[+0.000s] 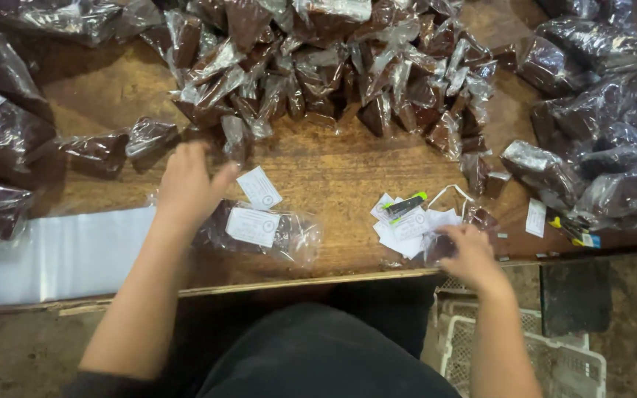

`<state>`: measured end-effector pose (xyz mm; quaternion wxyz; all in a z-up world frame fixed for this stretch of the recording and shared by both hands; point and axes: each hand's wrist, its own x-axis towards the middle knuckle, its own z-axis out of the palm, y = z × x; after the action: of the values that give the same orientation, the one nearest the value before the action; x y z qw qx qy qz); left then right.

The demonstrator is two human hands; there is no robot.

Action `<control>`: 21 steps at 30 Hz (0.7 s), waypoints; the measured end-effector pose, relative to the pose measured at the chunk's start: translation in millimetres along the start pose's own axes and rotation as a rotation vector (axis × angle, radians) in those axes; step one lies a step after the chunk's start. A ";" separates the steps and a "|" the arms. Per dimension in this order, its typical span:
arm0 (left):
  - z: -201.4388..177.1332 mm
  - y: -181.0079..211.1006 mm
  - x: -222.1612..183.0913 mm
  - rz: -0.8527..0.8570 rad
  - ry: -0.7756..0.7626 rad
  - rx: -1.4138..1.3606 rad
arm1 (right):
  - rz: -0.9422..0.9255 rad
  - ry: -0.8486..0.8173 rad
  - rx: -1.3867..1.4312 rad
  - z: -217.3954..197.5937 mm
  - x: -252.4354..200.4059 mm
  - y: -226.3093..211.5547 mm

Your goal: Packaging individual snacks into plastic bags with labels and stapling them shut

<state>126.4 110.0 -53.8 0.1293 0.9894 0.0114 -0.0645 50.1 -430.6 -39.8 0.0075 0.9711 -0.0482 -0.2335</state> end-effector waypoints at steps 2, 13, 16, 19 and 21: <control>-17.5 23.9 16.4 -0.228 0.065 -0.454 | 0.031 0.039 0.207 34.0 0.1 12.1; -13.3 62.2 2.8 -0.228 0.142 -1.605 | 0.071 0.042 2.029 -57.7 -43.8 -85.8; -40.7 88.8 -21.5 -0.293 -0.066 -1.885 | -0.027 0.006 1.915 -48.9 -34.6 -136.3; -26.4 112.2 -36.4 -0.368 -0.321 -2.148 | -0.182 -0.034 1.858 -27.5 -26.9 -175.6; -20.9 126.7 -43.0 -0.374 -0.482 -2.360 | -0.252 -0.076 1.910 -18.3 -19.1 -197.9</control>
<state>91.4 -7.3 4.0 0.9367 0.2100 0.1810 -0.2140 59.4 -232.0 -22.2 -0.8127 0.5573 -0.1136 -0.1262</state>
